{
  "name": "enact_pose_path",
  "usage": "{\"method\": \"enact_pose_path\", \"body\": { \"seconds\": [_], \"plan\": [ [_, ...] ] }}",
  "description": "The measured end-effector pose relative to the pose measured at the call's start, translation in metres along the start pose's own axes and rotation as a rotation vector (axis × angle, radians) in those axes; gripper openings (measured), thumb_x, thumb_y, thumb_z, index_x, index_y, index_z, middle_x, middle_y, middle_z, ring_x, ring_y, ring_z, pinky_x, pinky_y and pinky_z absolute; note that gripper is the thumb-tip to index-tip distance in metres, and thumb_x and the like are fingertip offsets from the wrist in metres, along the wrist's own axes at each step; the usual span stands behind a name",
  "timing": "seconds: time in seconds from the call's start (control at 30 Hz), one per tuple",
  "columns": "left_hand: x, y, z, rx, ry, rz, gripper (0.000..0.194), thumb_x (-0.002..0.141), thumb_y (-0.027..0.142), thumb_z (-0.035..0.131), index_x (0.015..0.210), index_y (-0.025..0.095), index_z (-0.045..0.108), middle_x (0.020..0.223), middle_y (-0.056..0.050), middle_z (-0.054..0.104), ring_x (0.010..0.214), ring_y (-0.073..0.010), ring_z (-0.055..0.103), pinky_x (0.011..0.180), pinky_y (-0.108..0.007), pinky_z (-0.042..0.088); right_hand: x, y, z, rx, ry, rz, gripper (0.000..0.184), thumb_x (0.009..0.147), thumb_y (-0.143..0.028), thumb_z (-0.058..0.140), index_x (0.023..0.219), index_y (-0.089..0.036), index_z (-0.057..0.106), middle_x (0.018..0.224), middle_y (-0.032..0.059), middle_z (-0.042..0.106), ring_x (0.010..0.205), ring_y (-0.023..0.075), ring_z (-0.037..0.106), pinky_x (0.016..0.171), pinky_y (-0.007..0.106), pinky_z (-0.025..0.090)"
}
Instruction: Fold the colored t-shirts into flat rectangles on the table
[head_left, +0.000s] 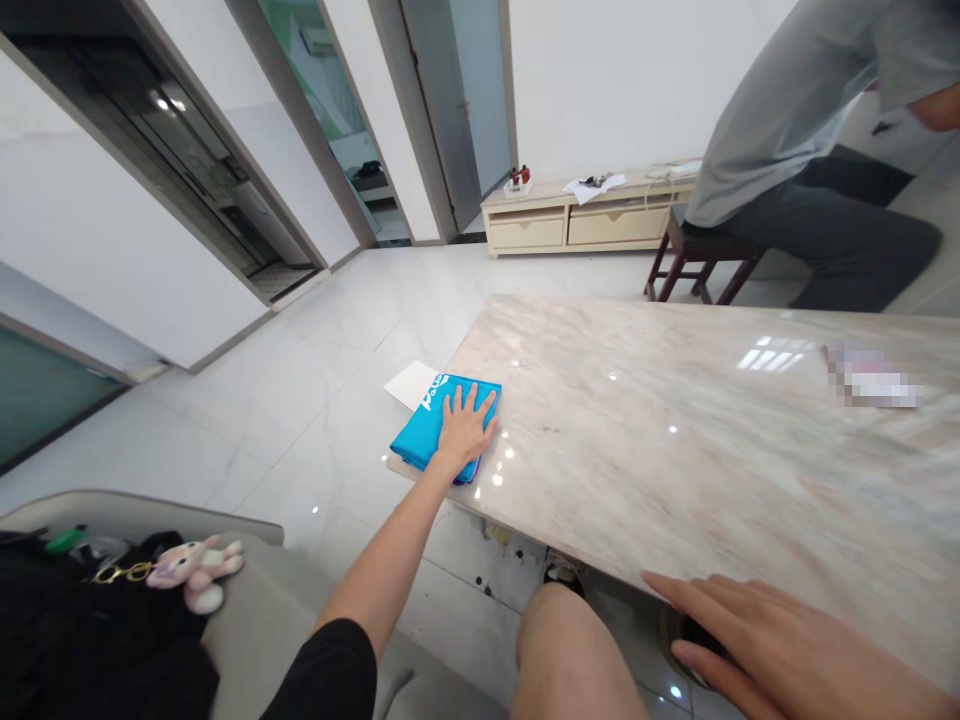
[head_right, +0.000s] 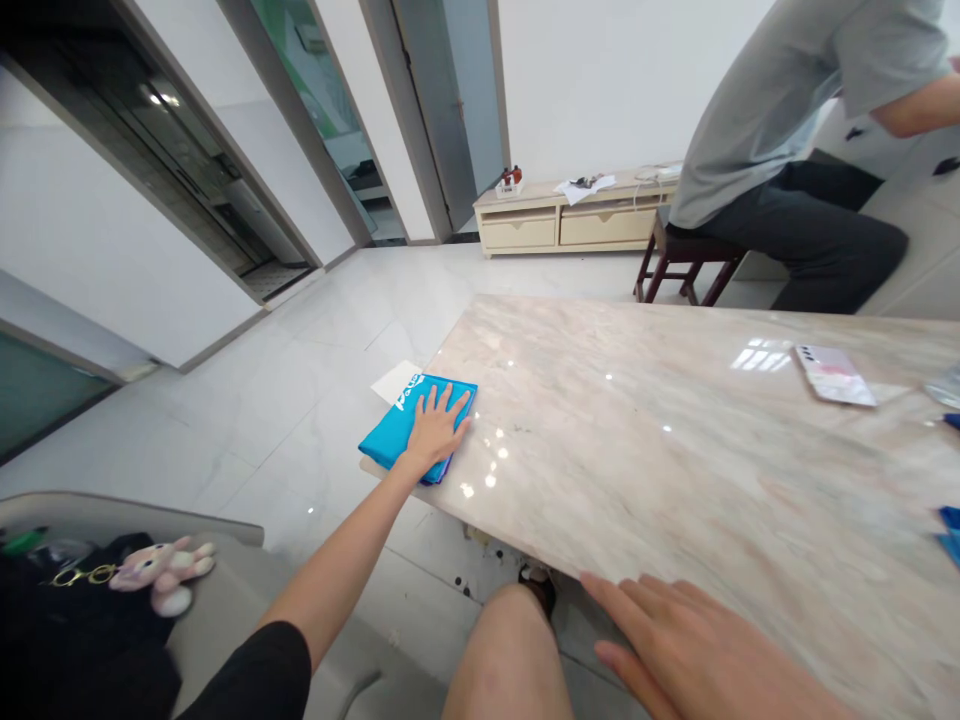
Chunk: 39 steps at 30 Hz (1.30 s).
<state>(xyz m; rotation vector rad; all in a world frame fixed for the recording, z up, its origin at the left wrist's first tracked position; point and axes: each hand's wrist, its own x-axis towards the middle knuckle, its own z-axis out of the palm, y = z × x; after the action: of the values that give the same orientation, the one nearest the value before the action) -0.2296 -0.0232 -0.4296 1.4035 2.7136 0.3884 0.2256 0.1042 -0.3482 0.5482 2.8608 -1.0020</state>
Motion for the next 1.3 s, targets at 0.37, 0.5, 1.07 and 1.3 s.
{"method": "enact_pose_path", "body": {
  "seconds": [0.37,0.5,1.07,1.3],
  "plan": [
    [-0.116,0.124,0.008,-0.811,-0.162,-0.138,0.056,0.101,0.057,0.055,0.141,0.023,0.075,0.168,-0.02,0.056,0.162,-0.0365,0.045,0.137,-0.056,0.029,0.052,-0.015,-0.068,-0.076,-0.157,0.159,0.062,0.103,-0.055,0.054,0.152,-0.022,0.072,0.129,0.0167,0.082,0.118,0.0366,0.08,0.107,0.048,0.062],
    [-0.186,0.169,-0.022,-1.205,-0.483,-0.142,0.075,0.1,0.078,0.039,0.117,0.019,0.083,0.133,-0.02,0.08,0.133,-0.0375,0.071,0.12,-0.055,0.051,0.041,-0.019,-0.085,-0.179,-0.046,0.271,0.054,0.107,-0.04,0.053,0.148,-0.012,0.072,0.13,0.0211,0.081,0.121,0.0343,0.079,0.108,0.044,0.058],
    [-0.37,0.22,-0.036,-0.266,0.317,0.375,0.089,0.103,0.038,0.054,0.181,0.046,0.012,0.19,0.003,0.012,0.174,-0.0362,0.021,0.139,-0.065,0.03,-0.199,-0.085,0.148,-0.226,0.987,0.157,0.096,0.104,-0.038,0.063,0.183,-0.032,0.009,0.188,0.0131,0.018,0.168,0.0443,0.032,0.127,0.067,0.047],
    [-0.371,0.214,-0.04,-0.148,0.347,0.382,0.092,0.106,0.031,0.057,0.183,0.035,0.007,0.19,-0.013,0.011,0.172,-0.0452,0.022,0.131,-0.074,0.038,-0.198,-0.068,0.124,0.293,0.917,0.178,0.083,0.108,-0.045,0.062,0.181,-0.027,0.026,0.185,0.0119,0.03,0.169,0.0336,0.035,0.136,0.057,0.037]
  ]
}}
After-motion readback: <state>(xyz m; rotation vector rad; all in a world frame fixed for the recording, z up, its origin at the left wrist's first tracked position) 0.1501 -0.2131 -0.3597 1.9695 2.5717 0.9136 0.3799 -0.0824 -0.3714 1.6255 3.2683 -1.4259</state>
